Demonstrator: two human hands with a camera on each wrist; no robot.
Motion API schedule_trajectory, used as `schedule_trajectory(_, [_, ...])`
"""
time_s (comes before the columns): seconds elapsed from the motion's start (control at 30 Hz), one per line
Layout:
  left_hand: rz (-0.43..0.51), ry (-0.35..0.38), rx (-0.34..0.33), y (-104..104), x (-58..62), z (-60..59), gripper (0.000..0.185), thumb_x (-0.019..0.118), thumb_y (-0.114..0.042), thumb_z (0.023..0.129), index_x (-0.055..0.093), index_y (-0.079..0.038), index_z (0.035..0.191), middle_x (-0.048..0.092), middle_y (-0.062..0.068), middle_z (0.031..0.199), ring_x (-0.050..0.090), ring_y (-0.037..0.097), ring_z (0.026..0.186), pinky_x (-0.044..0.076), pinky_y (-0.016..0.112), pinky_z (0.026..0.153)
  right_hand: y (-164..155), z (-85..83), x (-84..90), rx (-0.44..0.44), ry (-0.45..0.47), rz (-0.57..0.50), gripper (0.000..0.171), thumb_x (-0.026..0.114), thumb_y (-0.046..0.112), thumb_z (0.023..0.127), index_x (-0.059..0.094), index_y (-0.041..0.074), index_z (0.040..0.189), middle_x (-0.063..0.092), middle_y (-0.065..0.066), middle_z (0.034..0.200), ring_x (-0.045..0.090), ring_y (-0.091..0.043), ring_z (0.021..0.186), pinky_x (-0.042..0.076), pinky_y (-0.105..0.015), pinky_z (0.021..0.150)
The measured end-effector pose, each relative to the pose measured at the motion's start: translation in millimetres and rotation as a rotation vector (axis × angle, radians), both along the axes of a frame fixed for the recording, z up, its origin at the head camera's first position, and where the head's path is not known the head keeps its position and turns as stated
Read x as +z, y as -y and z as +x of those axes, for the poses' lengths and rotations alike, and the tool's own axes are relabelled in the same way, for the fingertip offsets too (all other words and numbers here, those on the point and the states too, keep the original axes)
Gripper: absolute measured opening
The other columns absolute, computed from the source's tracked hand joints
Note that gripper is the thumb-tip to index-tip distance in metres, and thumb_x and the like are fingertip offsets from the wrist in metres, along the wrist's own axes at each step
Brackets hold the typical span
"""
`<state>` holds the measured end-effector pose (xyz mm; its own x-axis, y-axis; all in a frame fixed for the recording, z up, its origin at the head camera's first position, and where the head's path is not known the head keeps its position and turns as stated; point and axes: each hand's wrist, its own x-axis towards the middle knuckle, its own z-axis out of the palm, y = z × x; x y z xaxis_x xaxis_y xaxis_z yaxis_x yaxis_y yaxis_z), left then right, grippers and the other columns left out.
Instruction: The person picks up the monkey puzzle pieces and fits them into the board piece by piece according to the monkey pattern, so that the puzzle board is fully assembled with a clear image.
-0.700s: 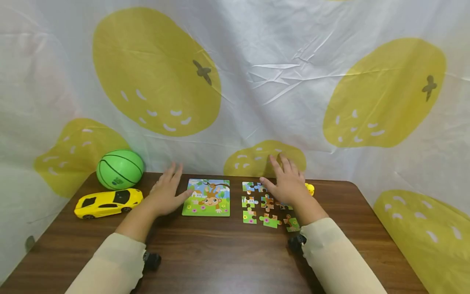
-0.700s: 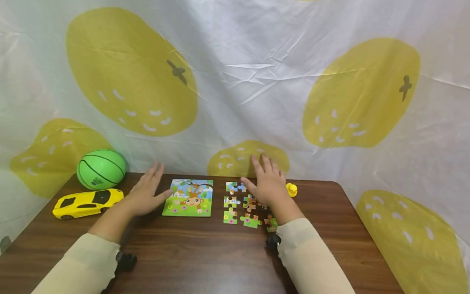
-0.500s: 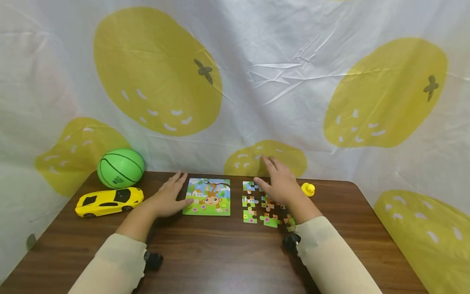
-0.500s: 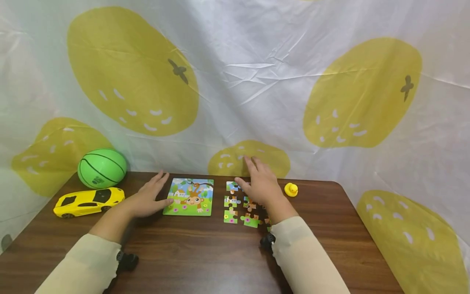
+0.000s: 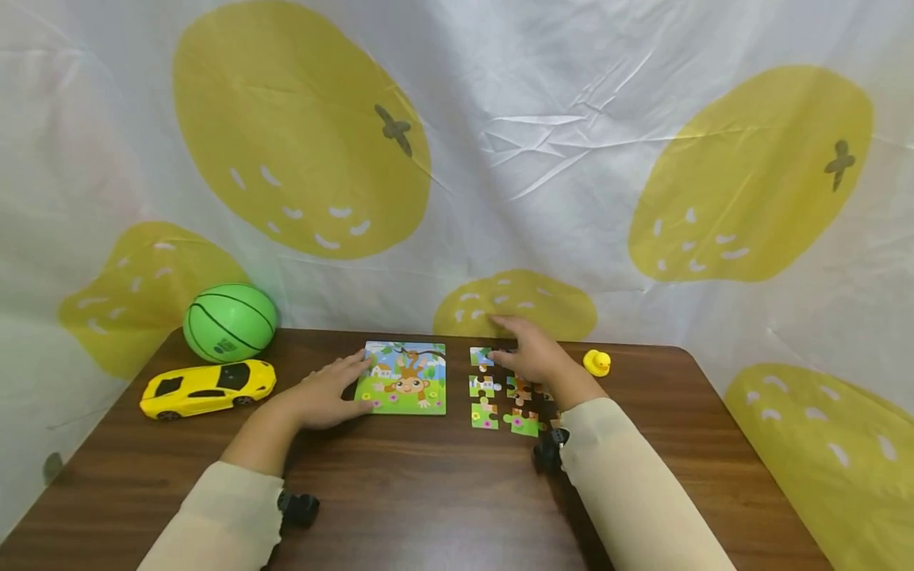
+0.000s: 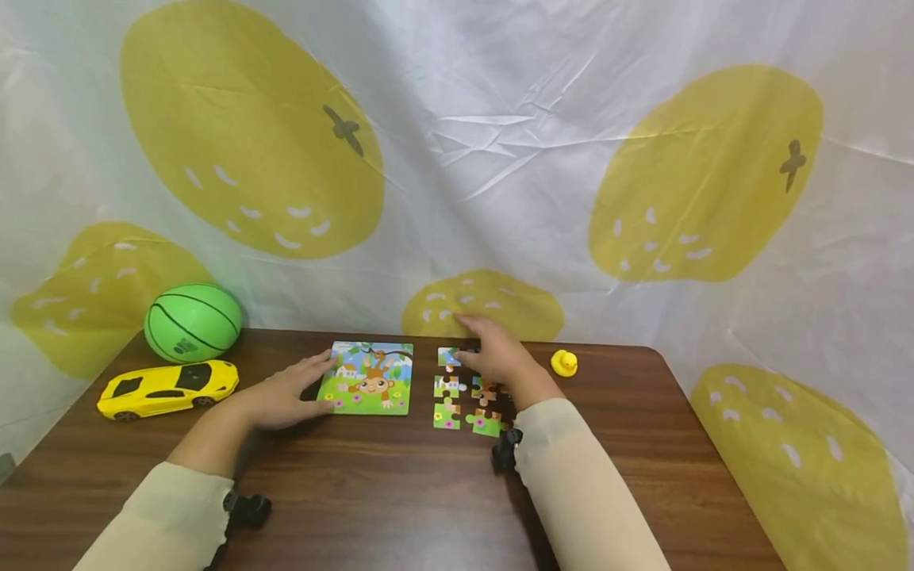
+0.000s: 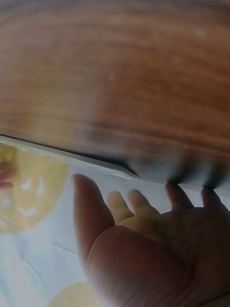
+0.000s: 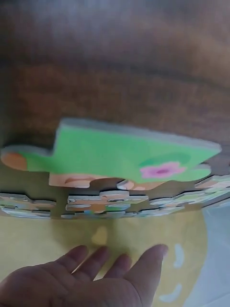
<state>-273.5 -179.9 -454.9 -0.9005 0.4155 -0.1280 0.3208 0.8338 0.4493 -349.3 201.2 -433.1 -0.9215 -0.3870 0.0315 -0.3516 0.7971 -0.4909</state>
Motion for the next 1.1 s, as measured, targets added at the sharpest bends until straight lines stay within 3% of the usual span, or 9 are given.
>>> schedule_trajectory(0.2, [-0.029, -0.005, -0.007, 1, -0.3, -0.3, 0.074, 0.058, -0.047, 0.095, 0.028, -0.020, 0.157, 0.019, 0.007, 0.167, 0.015, 0.044, 0.152, 0.015, 0.072, 0.114, 0, -7.3, -0.8, -0.002, 0.082, 0.027, 0.067, 0.071, 0.032, 0.091, 0.042, 0.028, 0.151, 0.044, 0.001, 0.155, 0.037, -0.030, 0.146, 0.038, -0.056, 0.112])
schedule_trajectory(0.47, [-0.062, -0.006, 0.012, -1, 1.7, 1.6, 0.074, 0.061, -0.047, 0.094, 0.032, -0.019, 0.156, 0.023, 0.008, 0.165, 0.016, 0.045, 0.151, 0.014, 0.072, 0.114, 5, -14.1, -2.9, 0.025, 0.091, 0.063, 0.064, 0.076, 0.032, 0.088, 0.049, 0.027, 0.146, 0.060, 0.004, 0.138, 0.054, -0.024, 0.129, 0.049, -0.046, 0.099])
schedule_trajectory(0.83, [-0.087, 0.017, 0.021, -6, 2.6, 4.0, 0.077, 0.063, -0.050, 0.092, 0.032, -0.019, 0.156, 0.022, 0.003, 0.166, 0.015, 0.043, 0.152, 0.013, 0.074, 0.113, 9, -17.3, -6.8, -0.026, 0.115, 0.068, 0.053, 0.079, 0.031, 0.084, 0.062, 0.025, 0.134, 0.066, 0.003, 0.125, 0.060, -0.021, 0.117, 0.051, -0.043, 0.095])
schedule_trajectory(1.1, [-0.119, 0.023, 0.015, -11, 7.2, 7.0, 0.077, 0.064, -0.050, 0.091, 0.034, -0.019, 0.155, 0.024, 0.001, 0.165, 0.018, 0.041, 0.152, 0.017, 0.075, 0.112, 13, -13.8, -3.0, 0.005, 0.083, 0.104, 0.046, 0.076, 0.031, 0.087, 0.065, 0.018, 0.130, 0.065, -0.001, 0.130, 0.058, -0.025, 0.123, 0.050, -0.046, 0.100])
